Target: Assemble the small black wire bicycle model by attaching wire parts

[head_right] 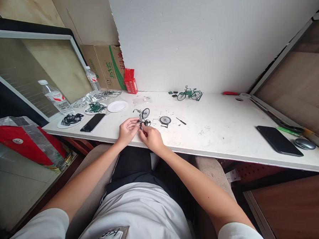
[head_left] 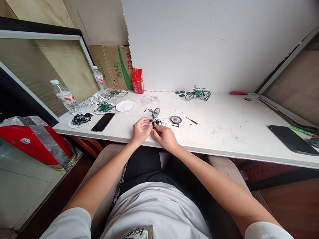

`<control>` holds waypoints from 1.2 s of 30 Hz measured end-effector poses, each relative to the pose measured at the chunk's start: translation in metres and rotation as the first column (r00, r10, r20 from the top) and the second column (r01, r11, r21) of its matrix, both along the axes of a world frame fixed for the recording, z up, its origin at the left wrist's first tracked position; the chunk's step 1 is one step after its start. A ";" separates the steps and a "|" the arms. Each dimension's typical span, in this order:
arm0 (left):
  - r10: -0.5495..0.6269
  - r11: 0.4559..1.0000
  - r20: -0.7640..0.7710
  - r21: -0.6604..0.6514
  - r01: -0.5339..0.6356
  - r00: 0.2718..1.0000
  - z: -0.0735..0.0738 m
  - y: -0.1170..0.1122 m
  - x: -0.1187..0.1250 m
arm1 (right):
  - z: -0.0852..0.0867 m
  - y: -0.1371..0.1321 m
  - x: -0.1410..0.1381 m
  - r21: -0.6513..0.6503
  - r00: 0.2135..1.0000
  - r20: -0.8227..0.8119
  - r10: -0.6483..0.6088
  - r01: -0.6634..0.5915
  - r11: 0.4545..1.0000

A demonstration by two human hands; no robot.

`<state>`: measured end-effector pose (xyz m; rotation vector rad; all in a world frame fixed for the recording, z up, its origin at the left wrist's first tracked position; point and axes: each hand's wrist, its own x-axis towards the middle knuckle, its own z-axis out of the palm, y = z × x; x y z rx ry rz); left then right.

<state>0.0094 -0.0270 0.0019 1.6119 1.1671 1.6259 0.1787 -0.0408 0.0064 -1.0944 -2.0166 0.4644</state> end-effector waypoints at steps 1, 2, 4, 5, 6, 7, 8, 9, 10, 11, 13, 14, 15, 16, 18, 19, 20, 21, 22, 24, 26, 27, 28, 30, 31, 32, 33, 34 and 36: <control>-0.024 1.000 0.009 -0.016 0.025 1.000 0.001 0.001 -0.001 | 0.001 -0.001 0.000 0.005 1.000 0.011 -0.007 0.007 1.000; -0.045 0.998 0.016 -0.034 0.046 0.999 0.002 0.001 -0.001 | 0.002 -0.002 -0.001 0.011 1.000 0.021 -0.013 0.013 1.000; -0.068 0.995 0.026 -0.068 0.069 0.997 0.004 0.002 0.000 | 0.003 -0.004 -0.001 0.024 0.999 0.043 -0.028 0.027 0.999; -0.071 0.994 0.034 -0.081 0.073 0.997 0.005 0.002 0.000 | 0.004 -0.004 -0.001 0.030 0.998 0.050 -0.033 0.031 0.999; -0.071 0.993 0.045 -0.089 0.075 0.996 0.006 0.002 0.000 | 0.004 -0.004 -0.001 0.033 0.998 0.053 -0.035 0.033 0.999; -0.073 0.992 0.057 -0.095 0.079 0.996 0.007 0.002 0.001 | 0.004 -0.004 -0.001 0.033 0.998 0.050 -0.032 0.031 0.999; -0.078 0.991 0.069 -0.099 0.085 0.995 0.007 0.003 0.001 | 0.004 -0.003 -0.001 0.027 0.999 0.039 -0.028 0.027 0.999; -0.085 0.990 0.076 -0.104 0.092 0.993 0.007 0.003 0.001 | 0.004 -0.002 -0.001 0.014 1.000 0.017 -0.025 0.025 1.000; -0.089 0.989 0.080 -0.110 0.097 0.993 0.007 0.004 0.001 | 0.003 -0.001 -0.001 -0.007 1.000 -0.013 -0.024 0.024 1.000; -0.091 0.988 0.079 -0.116 0.100 0.993 0.007 0.005 0.000 | 0.003 0.000 0.000 -0.032 0.998 -0.049 -0.027 0.025 0.999; -0.089 0.987 0.074 -0.127 0.098 0.993 0.004 0.007 -0.001 | 0.002 0.003 0.000 -0.078 0.992 -0.122 -0.033 0.023 0.997; -0.082 0.987 0.073 -0.129 0.091 0.994 0.003 0.008 -0.001 | 0.002 0.004 0.000 -0.094 0.988 -0.152 -0.031 0.016 0.995; -0.074 0.988 0.072 -0.126 0.083 0.995 0.002 0.009 -0.001 | 0.001 0.005 0.001 -0.106 0.984 -0.177 -0.025 0.007 0.994; -0.067 0.990 0.068 -0.119 0.075 0.995 0.000 0.011 -0.002 | 0.001 0.006 0.001 -0.113 0.980 -0.198 -0.019 -0.003 0.994; -0.056 0.993 0.056 -0.100 0.061 0.997 -0.002 0.012 -0.002 | 0.001 0.006 0.001 -0.124 0.974 -0.226 -0.010 -0.019 0.992; -0.053 0.994 0.050 -0.094 0.057 0.997 -0.003 0.012 -0.002 | 0.002 0.006 0.001 -0.127 0.973 -0.232 -0.007 -0.023 0.992; -0.051 0.994 0.046 -0.093 0.055 0.998 -0.003 0.013 -0.002 | 0.002 0.006 0.001 -0.128 0.972 -0.233 -0.004 -0.026 0.991; -0.050 0.994 0.045 -0.095 0.054 0.998 -0.003 0.013 -0.002 | 0.002 0.006 0.001 -0.128 0.973 -0.231 0.000 -0.030 0.991; -0.048 0.994 0.047 -0.100 0.053 0.998 -0.003 0.013 -0.002 | 0.002 0.005 0.001 -0.128 0.974 -0.228 0.004 -0.034 0.991; -0.046 0.993 0.055 -0.105 0.052 0.997 -0.004 0.013 -0.002 | 0.002 0.005 0.001 -0.135 0.974 -0.228 0.010 -0.042 0.990; -0.046 0.992 0.063 -0.111 0.053 0.997 -0.005 0.014 -0.002 | 0.001 0.006 0.001 -0.154 0.972 -0.236 0.011 -0.049 0.987; -0.047 0.992 0.066 -0.115 0.054 0.997 -0.006 0.014 -0.002 | 0.000 0.007 0.001 -0.169 0.971 -0.239 0.009 -0.051 0.984; -0.049 0.991 0.068 -0.119 0.057 0.997 -0.006 0.014 -0.002 | 0.000 0.008 0.002 -0.186 0.970 -0.242 0.005 -0.052 0.981; -0.051 0.990 0.068 -0.124 0.059 0.996 -0.006 0.015 -0.002 | -0.001 0.009 0.002 -0.222 0.969 -0.246 -0.003 -0.053 0.974; -0.051 0.990 0.065 -0.124 0.059 0.997 -0.006 0.015 -0.002 | -0.001 0.010 0.002 -0.240 0.968 -0.249 -0.004 -0.058 0.969; -0.050 0.991 0.061 -0.123 0.057 0.997 -0.006 0.014 -0.002 | -0.001 0.010 0.002 -0.257 0.967 -0.255 -0.001 -0.067 0.964; -0.047 0.991 0.055 -0.120 0.053 0.997 -0.006 0.014 -0.001 | -0.001 0.011 0.002 -0.271 0.965 -0.263 0.007 -0.081 0.959; -0.041 0.992 0.047 -0.117 0.046 0.998 -0.006 0.014 -0.001 | -0.001 0.011 0.002 -0.284 0.962 -0.272 0.019 -0.099 0.954; -0.029 0.993 0.029 -0.116 0.032 0.999 -0.006 0.013 -0.001 | 0.000 0.012 0.004 -0.303 0.956 -0.289 0.051 -0.142 0.942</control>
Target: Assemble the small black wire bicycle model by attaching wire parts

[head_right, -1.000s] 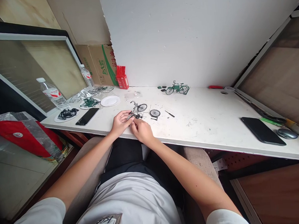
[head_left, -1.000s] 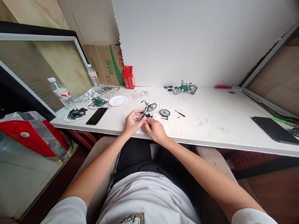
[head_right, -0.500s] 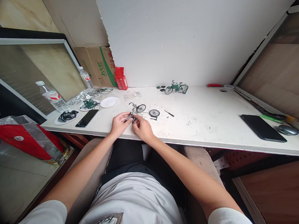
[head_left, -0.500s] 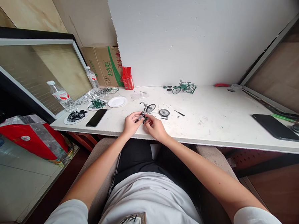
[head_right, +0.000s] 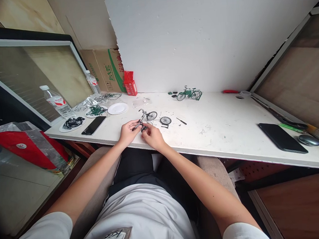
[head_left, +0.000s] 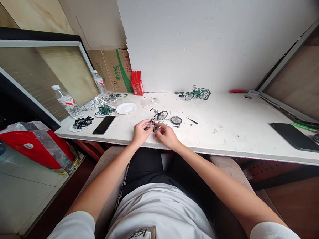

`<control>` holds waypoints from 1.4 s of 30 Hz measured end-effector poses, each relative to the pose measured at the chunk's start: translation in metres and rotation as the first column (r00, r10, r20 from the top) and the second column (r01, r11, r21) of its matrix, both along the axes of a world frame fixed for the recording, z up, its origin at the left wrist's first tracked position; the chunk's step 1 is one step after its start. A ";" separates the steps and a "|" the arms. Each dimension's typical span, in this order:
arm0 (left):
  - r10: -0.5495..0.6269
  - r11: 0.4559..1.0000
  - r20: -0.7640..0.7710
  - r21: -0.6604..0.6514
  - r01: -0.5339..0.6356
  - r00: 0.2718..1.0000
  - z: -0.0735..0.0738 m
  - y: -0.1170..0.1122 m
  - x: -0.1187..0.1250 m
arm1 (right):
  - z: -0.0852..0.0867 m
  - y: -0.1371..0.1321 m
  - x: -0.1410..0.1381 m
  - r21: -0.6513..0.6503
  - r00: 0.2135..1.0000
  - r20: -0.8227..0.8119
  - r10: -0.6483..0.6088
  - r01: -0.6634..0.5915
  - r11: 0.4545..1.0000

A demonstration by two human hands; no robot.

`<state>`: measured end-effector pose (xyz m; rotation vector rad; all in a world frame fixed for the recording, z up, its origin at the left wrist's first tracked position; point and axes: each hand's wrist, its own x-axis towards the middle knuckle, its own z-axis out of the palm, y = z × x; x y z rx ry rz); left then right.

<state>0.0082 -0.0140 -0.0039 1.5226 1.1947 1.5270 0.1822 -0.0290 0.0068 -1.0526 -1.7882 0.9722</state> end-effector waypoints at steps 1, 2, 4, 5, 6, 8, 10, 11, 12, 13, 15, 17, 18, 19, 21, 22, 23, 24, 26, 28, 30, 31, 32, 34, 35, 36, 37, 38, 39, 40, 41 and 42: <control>0.005 1.000 -0.007 0.000 -0.005 1.000 0.000 0.000 0.000 | 0.001 0.000 0.001 -0.007 1.000 -0.005 0.018 -0.018 1.000; 0.008 1.000 -0.013 0.001 -0.008 1.000 -0.001 0.000 0.000 | 0.002 0.000 0.001 -0.011 0.999 -0.008 0.034 -0.034 0.999; 0.003 1.000 -0.019 0.006 -0.002 1.000 -0.001 0.000 0.000 | 0.004 0.000 0.002 -0.013 0.998 -0.008 0.058 -0.058 0.998; -0.002 1.000 -0.019 0.011 0.002 1.000 -0.001 0.000 0.000 | 0.005 -0.001 0.003 -0.012 0.998 -0.007 0.065 -0.066 0.998; -0.007 1.000 -0.019 0.015 0.007 1.000 -0.001 0.000 -0.001 | 0.006 -0.001 0.003 -0.010 0.998 -0.005 0.070 -0.070 0.997; -0.012 1.000 -0.015 0.017 0.012 1.000 -0.001 0.000 -0.001 | 0.007 -0.001 0.003 -0.009 0.997 -0.003 0.072 -0.072 0.997; -0.011 1.000 -0.009 0.013 0.011 1.000 0.000 -0.001 0.000 | 0.007 -0.001 0.003 -0.009 0.998 0.000 0.070 -0.070 0.997; -0.006 1.000 -0.008 0.010 0.006 1.000 0.000 -0.001 0.000 | 0.006 -0.001 0.003 -0.009 0.998 -0.001 0.070 -0.070 0.998; 0.001 1.000 -0.008 0.008 -0.001 1.000 0.001 -0.001 0.001 | 0.006 -0.001 0.003 -0.010 0.997 -0.003 0.071 -0.071 0.997; 0.010 1.000 -0.010 0.008 -0.010 1.000 0.002 -0.002 0.001 | 0.006 -0.001 0.003 -0.012 0.997 -0.005 0.073 -0.073 0.997; 0.033 0.999 -0.018 0.009 -0.033 0.999 0.003 -0.003 0.002 | 0.007 -0.001 0.002 -0.013 0.997 -0.009 0.080 -0.080 0.997; 0.057 0.998 -0.033 0.019 -0.057 0.998 0.003 -0.004 0.003 | 0.009 -0.002 0.003 -0.017 0.996 -0.016 0.092 -0.092 0.996; 0.067 0.997 -0.047 0.028 -0.066 0.997 0.003 -0.004 0.003 | 0.011 -0.003 0.003 -0.023 0.995 -0.023 0.101 -0.102 0.995; 0.075 0.997 -0.062 0.037 -0.073 0.995 0.003 -0.005 0.003 | 0.012 -0.004 0.003 -0.031 0.993 -0.033 0.109 -0.110 0.993; 0.079 0.996 -0.091 0.048 -0.075 0.993 0.003 -0.005 0.002 | 0.015 -0.004 0.004 -0.052 0.991 -0.055 0.124 -0.127 0.991; 0.077 0.996 -0.100 0.049 -0.073 0.992 0.003 -0.005 0.002 | 0.016 -0.005 0.004 -0.061 0.990 -0.064 0.130 -0.134 0.989; 0.075 0.996 -0.106 0.050 -0.070 0.991 0.003 -0.006 0.002 | 0.016 -0.005 0.004 -0.067 0.989 -0.071 0.133 -0.138 0.988; 0.074 0.996 -0.111 0.052 -0.069 0.991 0.003 -0.006 0.002 | 0.016 -0.005 0.004 -0.071 0.988 -0.077 0.137 -0.142 0.987; 0.075 0.996 -0.125 0.064 -0.067 0.989 0.004 -0.006 0.002 | 0.016 -0.004 0.004 -0.073 0.986 -0.085 0.146 -0.152 0.986; 0.080 0.994 -0.142 0.079 -0.069 0.987 0.003 -0.006 0.002 | 0.016 -0.004 0.004 -0.075 0.985 -0.091 0.149 -0.156 0.985; 0.085 0.993 -0.150 0.095 -0.071 0.985 0.002 -0.005 0.001 | 0.016 -0.004 0.004 -0.076 0.985 -0.093 0.148 -0.155 0.985; 0.087 0.992 -0.150 0.101 -0.072 0.985 0.001 -0.005 0.001 | 0.015 -0.004 0.004 -0.074 0.985 -0.094 0.146 -0.153 0.985; 0.087 0.992 -0.150 0.106 -0.071 0.985 0.001 -0.004 0.001 | 0.015 -0.005 0.004 -0.071 0.985 -0.096 0.142 -0.149 0.986; 0.082 0.992 -0.154 0.111 -0.066 0.985 0.000 -0.003 0.001 | 0.014 -0.005 0.003 -0.064 0.986 -0.102 0.131 -0.138 0.988; 0.080 0.992 -0.156 0.111 -0.063 0.985 -0.001 -0.003 0.000 | 0.013 -0.005 0.003 -0.060 0.987 -0.105 0.125 -0.132 0.989; 0.076 0.992 -0.157 0.111 -0.059 0.985 -0.001 -0.003 0.000 | 0.013 -0.004 0.003 -0.054 0.987 -0.107 0.118 -0.125 0.991; 0.073 0.992 -0.155 0.113 -0.056 0.985 0.000 -0.003 0.000 | 0.012 -0.004 0.003 -0.048 0.988 -0.108 0.113 -0.119 0.992; 0.070 0.992 -0.154 0.117 -0.052 0.986 0.000 -0.003 0.000 | 0.011 -0.004 0.002 -0.040 0.988 -0.106 0.111 -0.116 0.992; 0.068 0.991 -0.153 0.122 -0.049 0.986 0.000 -0.003 -0.001 | 0.010 -0.004 0.002 -0.031 0.988 -0.104 0.111 -0.115 0.993; 0.066 0.991 -0.156 0.125 -0.046 0.986 0.001 -0.004 -0.001 | 0.009 -0.004 0.002 -0.022 0.989 -0.100 0.113 -0.116 0.993; 0.063 0.991 -0.158 0.125 -0.043 0.985 0.001 -0.004 -0.001 | 0.008 -0.003 0.002 -0.015 0.988 -0.098 0.115 -0.117 0.993; 0.059 0.992 -0.157 0.120 -0.040 0.986 0.001 -0.004 -0.001 | 0.007 -0.003 0.001 -0.009 0.988 -0.095 0.117 -0.119 0.993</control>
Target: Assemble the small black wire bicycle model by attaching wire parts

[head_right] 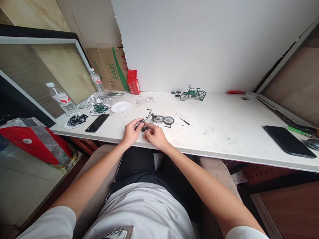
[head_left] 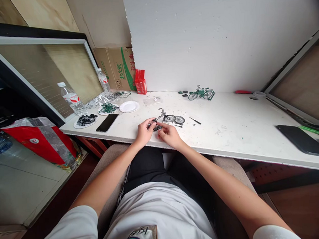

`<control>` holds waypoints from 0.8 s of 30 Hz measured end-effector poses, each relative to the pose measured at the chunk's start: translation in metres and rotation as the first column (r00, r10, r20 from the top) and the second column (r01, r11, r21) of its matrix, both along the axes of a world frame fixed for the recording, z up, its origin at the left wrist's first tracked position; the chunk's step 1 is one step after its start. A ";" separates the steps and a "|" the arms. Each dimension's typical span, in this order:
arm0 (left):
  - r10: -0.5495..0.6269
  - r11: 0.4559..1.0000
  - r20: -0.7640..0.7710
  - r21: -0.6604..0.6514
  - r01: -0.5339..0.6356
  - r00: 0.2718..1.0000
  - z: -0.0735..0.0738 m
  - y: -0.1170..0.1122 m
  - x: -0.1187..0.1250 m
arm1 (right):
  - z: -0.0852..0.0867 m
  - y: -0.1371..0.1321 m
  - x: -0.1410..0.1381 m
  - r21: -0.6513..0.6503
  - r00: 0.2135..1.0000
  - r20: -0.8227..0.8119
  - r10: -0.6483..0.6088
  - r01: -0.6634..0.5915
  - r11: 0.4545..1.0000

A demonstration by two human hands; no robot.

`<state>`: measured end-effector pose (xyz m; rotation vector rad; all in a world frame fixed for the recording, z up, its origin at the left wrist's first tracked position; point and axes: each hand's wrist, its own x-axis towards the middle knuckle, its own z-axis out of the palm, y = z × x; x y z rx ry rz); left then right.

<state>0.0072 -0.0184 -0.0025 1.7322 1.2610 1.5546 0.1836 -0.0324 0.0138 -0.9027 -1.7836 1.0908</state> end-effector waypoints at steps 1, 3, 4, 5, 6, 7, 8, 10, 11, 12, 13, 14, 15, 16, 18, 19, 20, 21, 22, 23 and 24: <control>-0.003 1.000 0.008 -0.010 0.003 1.000 0.000 0.000 0.000 | -0.001 0.000 0.000 0.006 1.000 0.002 0.000 0.000 1.000; -0.011 0.999 0.045 -0.040 0.013 0.999 0.000 -0.001 0.001 | -0.002 0.000 0.000 0.018 1.000 0.011 -0.005 0.004 1.000; -0.015 0.998 0.067 -0.055 0.019 0.998 0.001 -0.001 0.001 | -0.002 0.000 0.000 0.025 1.000 0.017 -0.011 0.010 1.000; -0.018 0.997 0.088 -0.068 0.024 0.996 0.001 -0.001 0.001 | -0.003 0.000 0.000 0.032 0.999 0.026 -0.019 0.018 0.999; -0.021 0.996 0.105 -0.080 0.030 0.994 0.001 -0.001 0.002 | -0.003 0.000 0.000 0.038 0.999 0.035 -0.027 0.026 0.999; -0.024 0.995 0.117 -0.090 0.035 0.993 0.001 -0.002 0.002 | -0.004 0.000 0.000 0.043 0.998 0.044 -0.035 0.033 0.999; -0.026 0.994 0.126 -0.099 0.039 0.992 0.001 -0.002 0.002 | -0.004 0.000 0.000 0.045 0.998 0.051 -0.043 0.041 0.998; -0.029 0.994 0.134 -0.105 0.043 0.991 0.001 -0.002 0.002 | -0.005 0.001 0.000 0.046 0.997 0.055 -0.052 0.049 0.998; -0.032 0.994 0.133 -0.103 0.046 0.991 0.001 -0.002 0.002 | -0.005 0.001 0.000 0.047 0.997 0.054 -0.053 0.051 0.998; -0.035 0.994 0.131 -0.098 0.048 0.991 0.001 -0.002 0.002 | -0.006 0.001 0.000 0.046 0.997 0.051 -0.057 0.054 0.997; -0.039 0.994 0.128 -0.093 0.051 0.991 0.001 -0.002 0.002 | -0.006 0.002 0.000 0.046 0.997 0.047 -0.060 0.058 0.997; -0.043 0.994 0.126 -0.090 0.055 0.991 0.001 -0.002 0.003 | -0.007 0.002 0.000 0.046 0.997 0.044 -0.063 0.061 0.997; -0.046 0.994 0.124 -0.089 0.057 0.991 0.001 -0.002 0.003 | -0.008 0.003 0.000 0.046 0.997 0.041 -0.066 0.064 0.997; -0.049 0.994 0.124 -0.090 0.061 0.991 0.002 -0.002 0.003 | -0.009 0.003 0.000 0.045 0.997 0.038 -0.068 0.066 0.997; -0.051 0.994 0.126 -0.093 0.063 0.991 0.003 -0.003 0.004 | -0.009 0.003 0.000 0.041 0.997 0.034 -0.068 0.067 0.997; -0.050 0.994 0.126 -0.091 0.061 0.991 0.003 -0.004 0.005 | -0.009 0.003 0.000 0.039 0.997 0.033 -0.068 0.066 0.997; -0.046 0.995 0.123 -0.087 0.057 0.991 0.003 -0.004 0.005 | -0.009 0.003 0.000 0.037 0.997 0.034 -0.068 0.066 0.997; -0.042 0.995 0.119 -0.081 0.052 0.992 0.003 -0.004 0.006 | -0.009 0.003 0.000 0.036 0.997 0.034 -0.070 0.069 0.997; -0.039 0.996 0.114 -0.073 0.048 0.993 0.003 -0.004 0.006 | -0.008 0.003 0.000 0.034 0.997 0.033 -0.074 0.073 0.997; -0.037 0.997 0.109 -0.066 0.045 0.993 0.002 -0.004 0.006 | -0.008 0.003 0.000 0.032 0.996 0.031 -0.080 0.079 0.996; -0.037 0.997 0.105 -0.061 0.044 0.994 0.001 -0.004 0.006 | -0.007 0.004 0.000 0.029 0.996 0.029 -0.087 0.086 0.996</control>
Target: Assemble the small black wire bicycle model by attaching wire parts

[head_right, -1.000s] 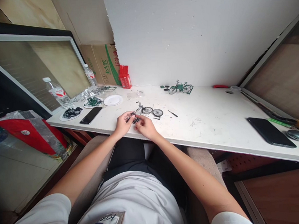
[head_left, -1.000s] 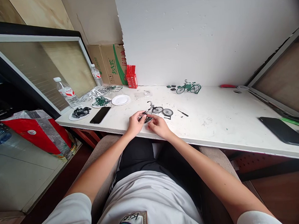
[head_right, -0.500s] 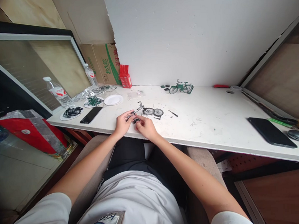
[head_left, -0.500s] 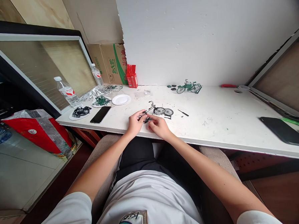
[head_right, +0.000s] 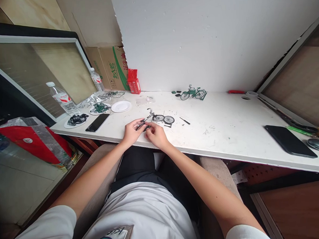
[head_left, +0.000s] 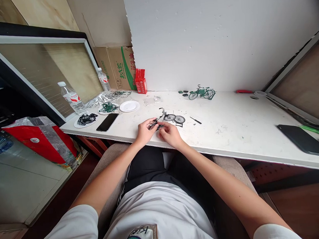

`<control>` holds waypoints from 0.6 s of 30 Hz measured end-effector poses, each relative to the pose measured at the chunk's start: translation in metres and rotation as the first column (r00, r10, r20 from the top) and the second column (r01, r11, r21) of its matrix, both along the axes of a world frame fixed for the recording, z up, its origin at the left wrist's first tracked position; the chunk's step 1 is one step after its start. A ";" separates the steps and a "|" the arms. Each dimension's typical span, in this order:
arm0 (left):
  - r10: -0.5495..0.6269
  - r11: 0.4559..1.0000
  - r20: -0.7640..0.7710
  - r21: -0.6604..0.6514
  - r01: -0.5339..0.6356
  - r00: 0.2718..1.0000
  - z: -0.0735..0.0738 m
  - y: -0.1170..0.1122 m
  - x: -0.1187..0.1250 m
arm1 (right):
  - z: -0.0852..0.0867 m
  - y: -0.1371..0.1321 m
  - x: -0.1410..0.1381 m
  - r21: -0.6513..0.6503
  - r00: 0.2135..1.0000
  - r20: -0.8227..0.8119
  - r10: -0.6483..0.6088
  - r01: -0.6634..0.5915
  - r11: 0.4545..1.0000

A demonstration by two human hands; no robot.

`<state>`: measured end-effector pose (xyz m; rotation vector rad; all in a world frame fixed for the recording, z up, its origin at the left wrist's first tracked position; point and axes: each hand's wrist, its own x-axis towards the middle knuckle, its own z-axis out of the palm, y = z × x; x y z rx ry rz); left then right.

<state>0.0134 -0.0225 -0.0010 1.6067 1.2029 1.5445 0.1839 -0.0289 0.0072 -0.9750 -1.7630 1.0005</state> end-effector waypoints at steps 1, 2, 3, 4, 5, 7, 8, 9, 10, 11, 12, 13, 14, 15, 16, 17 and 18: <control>0.000 1.000 -0.002 0.002 0.000 1.000 -0.001 0.000 0.000 | 0.001 0.000 0.001 -0.002 1.000 -0.001 -0.010 0.010 1.000; 0.001 1.000 -0.002 0.002 -0.001 1.000 -0.002 0.001 0.000 | 0.003 0.000 0.002 0.002 1.000 0.006 -0.026 0.026 1.000; 0.003 1.000 -0.002 0.001 -0.003 1.000 -0.002 0.001 0.000 | 0.006 0.001 0.004 0.020 0.998 0.028 -0.048 0.048 0.999; 0.007 1.000 -0.002 0.000 -0.007 1.000 -0.003 0.002 0.000 | 0.009 0.002 0.006 0.054 0.995 0.064 -0.080 0.076 0.996; 0.013 1.000 -0.005 -0.003 -0.013 1.000 -0.003 0.002 0.000 | 0.013 0.003 0.009 0.107 0.985 0.118 -0.123 0.110 0.988; 0.025 1.000 -0.013 -0.010 -0.025 1.000 -0.004 0.003 -0.001 | 0.022 0.007 0.019 0.245 0.942 0.239 -0.237 0.177 0.953; 0.031 0.999 -0.019 -0.012 -0.032 0.999 -0.004 0.002 -0.001 | 0.028 0.011 0.025 0.295 0.912 0.286 -0.295 0.210 0.932; 0.038 0.999 -0.027 -0.013 -0.038 0.999 -0.004 0.002 -0.001 | 0.034 0.015 0.032 0.326 0.882 0.318 -0.348 0.243 0.914; 0.046 0.999 -0.033 -0.009 -0.046 0.998 -0.003 0.002 -0.001 | 0.041 0.019 0.041 0.339 0.855 0.340 -0.391 0.276 0.899; 0.053 0.999 -0.040 -0.002 -0.053 0.998 -0.003 0.002 -0.001 | 0.047 0.024 0.050 0.334 0.830 0.362 -0.424 0.309 0.890; 0.061 0.998 -0.046 0.007 -0.061 0.997 -0.002 0.001 0.000 | 0.053 0.029 0.061 0.323 0.810 0.386 -0.442 0.330 0.887; 0.068 0.998 -0.050 0.012 -0.067 0.996 -0.002 0.001 0.000 | 0.058 0.034 0.072 0.310 0.787 0.412 -0.460 0.353 0.883; 0.073 0.997 -0.053 0.015 -0.073 0.996 -0.002 0.000 0.000 | 0.063 0.039 0.084 0.297 0.763 0.451 -0.462 0.360 0.884; 0.076 0.997 -0.052 0.013 -0.075 0.996 -0.001 0.000 0.000 | 0.066 0.044 0.096 0.279 0.730 0.495 -0.471 0.380 0.882; 0.074 0.997 -0.049 0.007 -0.074 0.996 -0.001 0.000 0.001 | 0.069 0.048 0.108 0.250 0.699 0.542 -0.467 0.397 0.883; 0.071 0.998 -0.045 0.000 -0.071 0.996 -0.001 0.000 0.001 | 0.070 0.052 0.119 0.221 0.664 0.585 -0.466 0.422 0.879; 0.070 0.998 -0.042 -0.006 -0.070 0.997 -0.001 0.000 0.001 | 0.071 0.055 0.129 0.203 0.625 0.629 -0.463 0.443 0.873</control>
